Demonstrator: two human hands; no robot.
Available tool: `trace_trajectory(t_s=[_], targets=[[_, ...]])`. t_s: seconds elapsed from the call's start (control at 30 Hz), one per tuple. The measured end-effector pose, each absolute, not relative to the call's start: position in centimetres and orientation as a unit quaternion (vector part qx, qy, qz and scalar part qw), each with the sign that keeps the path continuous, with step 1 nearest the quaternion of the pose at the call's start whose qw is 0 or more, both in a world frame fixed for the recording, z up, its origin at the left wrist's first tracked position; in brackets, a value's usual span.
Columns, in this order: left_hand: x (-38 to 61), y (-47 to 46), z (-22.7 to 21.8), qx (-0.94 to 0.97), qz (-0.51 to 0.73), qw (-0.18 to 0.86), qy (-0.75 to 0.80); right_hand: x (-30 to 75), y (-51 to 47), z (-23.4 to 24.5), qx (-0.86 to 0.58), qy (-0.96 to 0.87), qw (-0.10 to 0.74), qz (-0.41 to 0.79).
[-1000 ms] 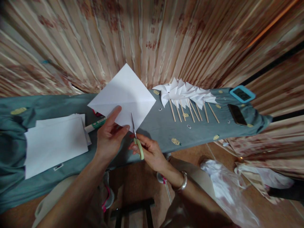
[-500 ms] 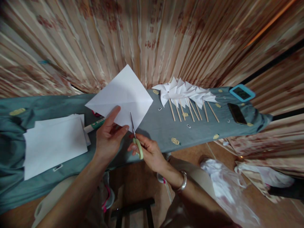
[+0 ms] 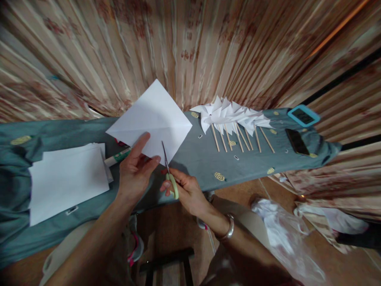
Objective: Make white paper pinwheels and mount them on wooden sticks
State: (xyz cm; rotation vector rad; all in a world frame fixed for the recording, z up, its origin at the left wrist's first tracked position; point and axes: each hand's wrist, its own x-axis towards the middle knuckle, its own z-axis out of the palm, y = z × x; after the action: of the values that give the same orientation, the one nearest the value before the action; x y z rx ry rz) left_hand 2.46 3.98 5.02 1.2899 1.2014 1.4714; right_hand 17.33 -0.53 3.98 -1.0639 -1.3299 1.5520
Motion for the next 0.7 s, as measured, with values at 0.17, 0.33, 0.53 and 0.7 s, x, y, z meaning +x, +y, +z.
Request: trace_trajectory(t_s=[0.17, 0.33, 0.53, 0.7], targets=[[2.4, 4.2, 4.5, 0.540, 0.591, 0.369, 0.473, 17.3, -0.6, 3.8, -0.421, -0.521, 0.408, 0.620], [2.2, 4.0, 5.2, 0.546, 0.570, 0.364, 0.494, 17.4, -0.7, 3.8, -0.423, -0.530, 0.406, 0.612], [2.2, 3.9, 5.6, 0.544, 0.558, 0.373, 0.504, 17.5, -0.6, 3.8, -0.428, -0.534, 0.402, 0.609], [2.3, 4.1, 5.2, 0.516, 0.579, 0.401, 0.488, 17.4, -0.6, 3.8, -0.431, -0.530, 0.402, 0.609]])
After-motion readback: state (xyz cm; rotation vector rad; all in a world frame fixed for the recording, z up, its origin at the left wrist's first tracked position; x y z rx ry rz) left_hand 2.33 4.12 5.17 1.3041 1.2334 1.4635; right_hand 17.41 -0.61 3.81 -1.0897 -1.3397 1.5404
